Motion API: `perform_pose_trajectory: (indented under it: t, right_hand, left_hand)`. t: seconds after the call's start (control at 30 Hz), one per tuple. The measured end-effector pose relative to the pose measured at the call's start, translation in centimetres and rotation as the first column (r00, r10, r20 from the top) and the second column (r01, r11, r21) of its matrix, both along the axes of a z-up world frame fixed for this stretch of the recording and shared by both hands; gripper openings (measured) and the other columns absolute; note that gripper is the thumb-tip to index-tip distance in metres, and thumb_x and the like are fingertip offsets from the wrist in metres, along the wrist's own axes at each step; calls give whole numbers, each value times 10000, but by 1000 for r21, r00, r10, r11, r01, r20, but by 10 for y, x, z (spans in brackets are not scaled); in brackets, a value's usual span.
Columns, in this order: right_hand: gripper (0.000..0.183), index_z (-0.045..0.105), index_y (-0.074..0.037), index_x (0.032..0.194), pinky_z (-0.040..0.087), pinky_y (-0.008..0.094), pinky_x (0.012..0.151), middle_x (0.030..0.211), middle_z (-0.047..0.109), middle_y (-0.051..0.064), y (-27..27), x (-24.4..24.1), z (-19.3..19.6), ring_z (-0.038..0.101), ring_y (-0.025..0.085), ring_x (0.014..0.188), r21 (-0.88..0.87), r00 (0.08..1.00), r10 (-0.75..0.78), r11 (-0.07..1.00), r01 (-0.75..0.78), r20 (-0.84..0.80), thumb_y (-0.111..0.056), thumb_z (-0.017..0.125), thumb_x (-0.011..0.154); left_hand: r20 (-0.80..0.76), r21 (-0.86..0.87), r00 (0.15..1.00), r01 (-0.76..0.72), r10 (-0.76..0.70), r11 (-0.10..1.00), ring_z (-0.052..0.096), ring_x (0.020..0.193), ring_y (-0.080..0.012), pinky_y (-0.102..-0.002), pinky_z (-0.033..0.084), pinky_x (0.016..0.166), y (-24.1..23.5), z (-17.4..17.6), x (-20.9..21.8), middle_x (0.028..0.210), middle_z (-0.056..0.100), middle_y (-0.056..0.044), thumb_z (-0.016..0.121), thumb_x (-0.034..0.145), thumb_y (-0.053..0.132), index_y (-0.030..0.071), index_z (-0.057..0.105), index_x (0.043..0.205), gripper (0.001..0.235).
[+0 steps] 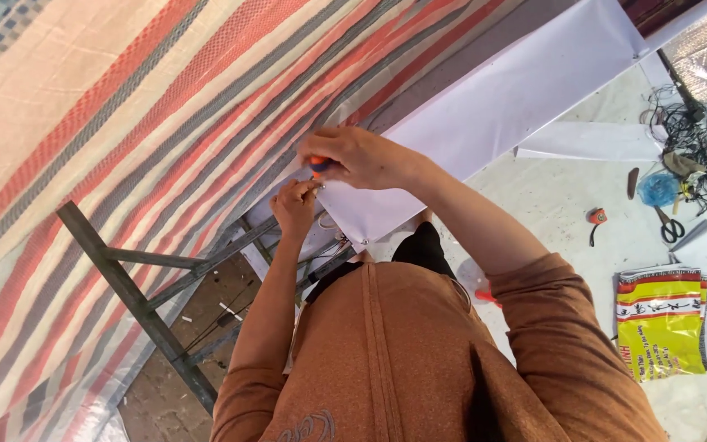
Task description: Fastening a white banner to a metal frame using a screwdriver and manual alignment
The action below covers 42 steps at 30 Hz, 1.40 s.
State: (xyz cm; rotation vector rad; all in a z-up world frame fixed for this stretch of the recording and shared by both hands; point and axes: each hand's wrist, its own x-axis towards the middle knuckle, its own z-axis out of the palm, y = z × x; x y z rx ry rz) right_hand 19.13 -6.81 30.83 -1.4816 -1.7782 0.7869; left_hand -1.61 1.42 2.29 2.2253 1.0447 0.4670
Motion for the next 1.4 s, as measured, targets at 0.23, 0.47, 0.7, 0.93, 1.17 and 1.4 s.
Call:
perform_pose_trajectory:
  t: [0.23, 0.47, 0.7, 0.93, 1.17, 1.4]
  right_hand:
    - [402, 577, -128, 1081, 610, 411, 634, 841, 585, 99, 5, -12, -28, 705, 308, 694, 7, 951, -118, 993, 121, 286, -428, 790, 919]
    - [356, 592, -88, 1115, 610, 482, 644, 937, 586, 138, 2, -18, -19, 709, 394, 747, 5, 930, -72, 997, 75, 361, -302, 792, 911]
    - [318, 567, -125, 1060, 600, 400, 576, 855, 600, 82, 10, -20, -44, 710, 310, 687, -128, 877, -57, 983, 133, 477, -372, 741, 961]
    - [227, 600, -57, 978, 608, 472, 601, 886, 646, 159, 8, -20, -27, 719, 404, 730, -69, 911, 26, 998, 2, 410, -206, 763, 926]
    - [208, 604, -112, 1017, 611, 470, 610, 939, 648, 127, 8, -20, -37, 720, 394, 753, -91, 836, 14, 995, 43, 549, -228, 743, 917]
    - [158, 673, -104, 1044, 613, 403, 661, 964, 682, 153, 10, -20, -33, 744, 345, 795, -211, 846, 50, 975, 75, 531, -162, 764, 928]
  left_hand:
    - [-55, 70, 997, -46, 50, 996, 617, 776, -240, -474, 426, 929, 6, -47, -7, 748, 561, 21, 718, 889, 219, 295, 717, 837, 92]
    - [-59, 114, 998, -10, 16, 993, 624, 805, -263, -492, 445, 898, 10, -70, -11, 744, 534, 19, 736, 866, 292, 333, 720, 877, 46]
    - [-58, 149, 998, -11, 20, 989, 645, 793, -234, -457, 460, 868, 16, -86, -12, 742, 542, 29, 709, 860, 230, 370, 715, 843, 141]
    - [-69, 150, 998, -1, 12, 989, 650, 803, -262, -488, 456, 858, 3, -26, -1, 754, 562, 8, 736, 829, 229, 277, 718, 850, 55]
    - [-74, 101, 997, -15, 23, 995, 637, 819, -257, -485, 430, 904, 1, -36, -1, 751, 548, 18, 757, 859, 234, 275, 725, 840, 55]
    - [-60, 44, 998, -23, 25, 999, 611, 814, -188, -452, 396, 959, 0, -22, 3, 732, 550, 73, 757, 909, 232, 360, 760, 886, 130]
